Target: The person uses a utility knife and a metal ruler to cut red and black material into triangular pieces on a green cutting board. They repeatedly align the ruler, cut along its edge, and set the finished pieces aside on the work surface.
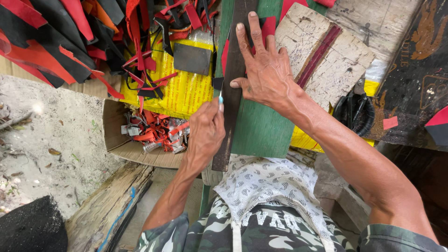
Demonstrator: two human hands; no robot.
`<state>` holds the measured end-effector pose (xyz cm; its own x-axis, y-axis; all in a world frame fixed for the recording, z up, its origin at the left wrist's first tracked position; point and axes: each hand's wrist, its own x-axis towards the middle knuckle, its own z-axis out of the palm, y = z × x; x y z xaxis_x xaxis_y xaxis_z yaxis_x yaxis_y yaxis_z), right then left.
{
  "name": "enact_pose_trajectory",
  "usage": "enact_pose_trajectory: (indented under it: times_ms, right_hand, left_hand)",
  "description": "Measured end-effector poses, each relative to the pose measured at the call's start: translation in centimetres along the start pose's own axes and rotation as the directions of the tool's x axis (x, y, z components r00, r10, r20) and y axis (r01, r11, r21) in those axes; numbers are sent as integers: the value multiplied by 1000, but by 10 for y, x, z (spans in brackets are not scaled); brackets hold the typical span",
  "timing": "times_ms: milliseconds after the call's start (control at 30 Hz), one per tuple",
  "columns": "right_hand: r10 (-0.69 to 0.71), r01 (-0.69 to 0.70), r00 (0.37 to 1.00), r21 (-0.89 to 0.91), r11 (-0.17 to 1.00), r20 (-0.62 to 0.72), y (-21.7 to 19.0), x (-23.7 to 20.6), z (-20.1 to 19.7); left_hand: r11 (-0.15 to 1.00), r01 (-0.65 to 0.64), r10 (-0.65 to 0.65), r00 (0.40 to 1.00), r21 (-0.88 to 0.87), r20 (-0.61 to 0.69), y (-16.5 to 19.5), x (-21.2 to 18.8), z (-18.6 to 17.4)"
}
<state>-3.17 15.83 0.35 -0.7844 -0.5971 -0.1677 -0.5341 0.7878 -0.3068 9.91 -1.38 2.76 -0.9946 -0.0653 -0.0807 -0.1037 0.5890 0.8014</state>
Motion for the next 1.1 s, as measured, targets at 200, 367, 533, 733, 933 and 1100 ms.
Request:
enact_pose_trajectory:
  times_ms: [200, 367, 533, 733, 933, 1100]
  right_hand:
    - [-10, 11, 999, 16, 1000, -42, 2, -2, 1]
    - [5, -5, 1000, 16, 1000, -30, 1, -1, -1]
    - [27, -27, 1000, 38, 999, 10, 1, 0, -1]
    - [-26, 28, 996, 21, 999, -86, 3, -4, -1]
    - [-2, 5, 1000, 132, 991, -24, 8, -2, -6]
    - [10, -3, 998, 113, 994, -62, 6, -1, -8]
  left_hand:
    - [999, 35, -36, 999, 22, 36, -1, -11, -2]
    - [997, 59, -61, 996, 42, 58, 1, -12, -5]
    - [994, 95, -99, 992, 52, 76, 2, -18, -5]
    - [993, 117, -117, 992, 19, 54, 9, -19, -15]
    - [917, 236, -228, 972, -321, 63, 21, 31, -19]
    - [914, 183, -194, 981, -362, 6, 9, 105, 14]
